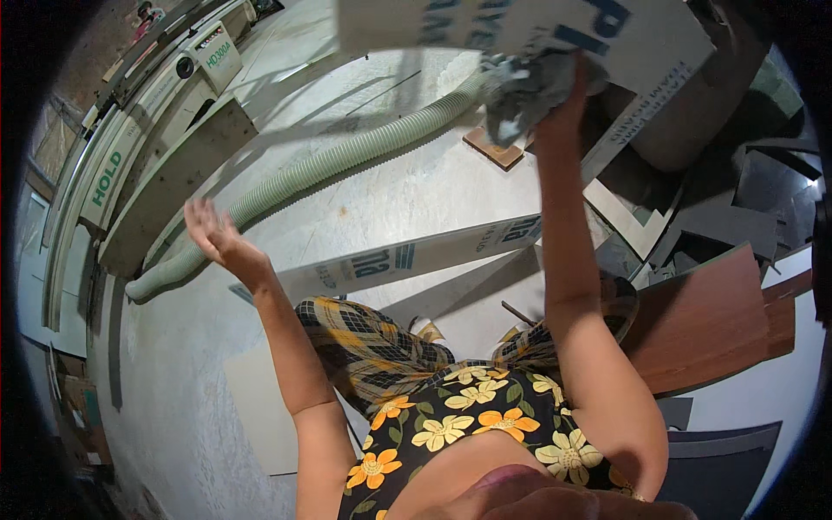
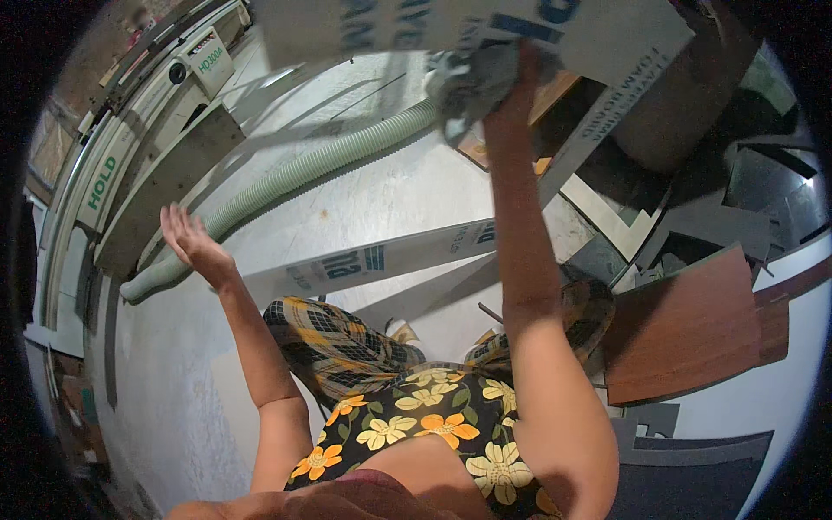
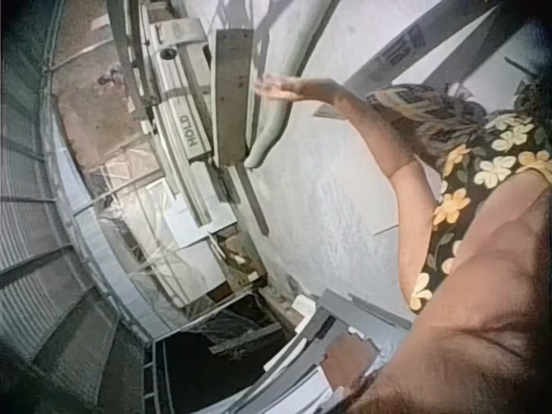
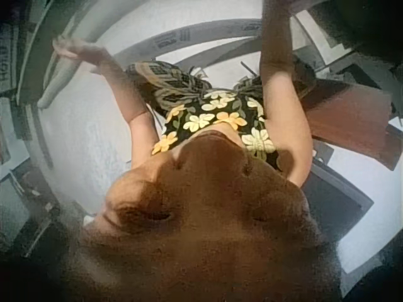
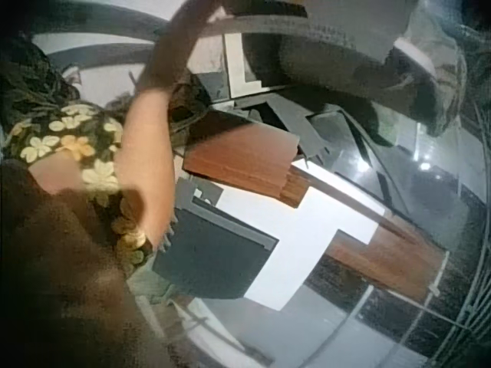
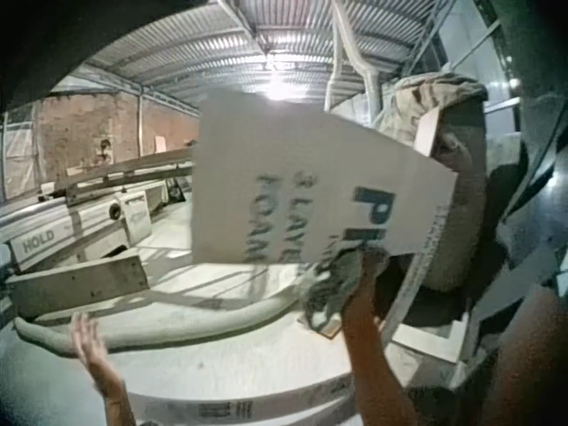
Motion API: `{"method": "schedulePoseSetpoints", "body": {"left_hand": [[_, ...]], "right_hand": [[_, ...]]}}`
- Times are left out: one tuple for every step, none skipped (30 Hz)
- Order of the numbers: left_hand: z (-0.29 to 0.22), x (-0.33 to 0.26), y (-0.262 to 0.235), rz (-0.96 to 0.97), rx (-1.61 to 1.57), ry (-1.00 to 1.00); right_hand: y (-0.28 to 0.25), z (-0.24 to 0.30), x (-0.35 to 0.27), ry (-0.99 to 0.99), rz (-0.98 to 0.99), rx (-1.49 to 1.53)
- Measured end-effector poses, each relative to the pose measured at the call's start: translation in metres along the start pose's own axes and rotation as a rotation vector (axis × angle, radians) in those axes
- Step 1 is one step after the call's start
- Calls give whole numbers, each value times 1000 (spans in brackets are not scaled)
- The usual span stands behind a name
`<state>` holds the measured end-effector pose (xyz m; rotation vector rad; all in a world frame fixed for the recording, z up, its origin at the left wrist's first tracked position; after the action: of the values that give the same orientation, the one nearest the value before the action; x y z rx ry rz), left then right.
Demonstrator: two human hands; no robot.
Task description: Wiping down and organizing furniture panel pieces on the floor of a woodworking workshop.
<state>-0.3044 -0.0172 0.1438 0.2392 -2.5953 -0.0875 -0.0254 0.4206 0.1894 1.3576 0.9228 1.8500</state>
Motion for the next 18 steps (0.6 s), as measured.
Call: {"method": "schedulePoseSetpoints", "body": {"left_hand": [[-20, -2, 20, 155, -105, 34], [-40, -6, 40, 315, -216, 66], [-53, -9, 47, 323, -223, 72], [-65, -15, 61, 416, -240, 78], [-77, -19, 70, 502, -248, 86], [-83, -22, 74, 499, -230, 68], [-89, -24, 76, 501, -232, 78], [-95, -26, 80, 539, -191, 109], [-98, -28, 83, 572, -148, 133], [-96, -28, 84, 568, -179, 122], [-94, -28, 83, 565, -182, 125], [-93, -29, 85, 579, -203, 118], [-94, -29, 87, 594, -226, 111], [-98, -27, 89, 595, -236, 118], [-101, -23, 89, 580, -197, 128], [-103, -19, 89, 564, -159, 138], [-106, -16, 93, 570, -169, 143], [-106, -10, 93, 537, -133, 141]], "right_hand": [[1, -16, -13, 24, -37, 19], [4, -32, -20, 76, -17, 48], [3, -46, -26, 126, 4, 73], [0, -63, -34, 172, -9, 130], [1, -82, -43, 225, -21, 196], [3, -94, -55, 250, -42, 185], [7, -103, -68, 273, -60, 180], [13, -103, -73, 221, -37, 171], [17, -101, -74, 222, -33, 174], [23, -101, -74, 275, -31, 252], [28, -100, -75, 327, -28, 329], [27, -97, -76, 343, -19, 315], [26, -96, -78, 337, -11, 314], [23, -100, -81, 357, -17, 267], [21, -103, -85, 374, -29, 219], [19, -102, -86, 322, -24, 178], [18, -101, -85, 312, -20, 175], [21, -102, -87, 325, -18, 178]]}}
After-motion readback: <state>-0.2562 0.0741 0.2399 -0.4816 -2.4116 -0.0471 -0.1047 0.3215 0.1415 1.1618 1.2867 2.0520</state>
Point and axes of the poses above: each hand's wrist, its own x-axis towards the middle knuckle, its own y-axis out of the palm, z = x × y, the point moved 9 cm from there along x, towards the middle knuckle, and after that the axes turned 15 degrees about x, right-handed, at the moved point
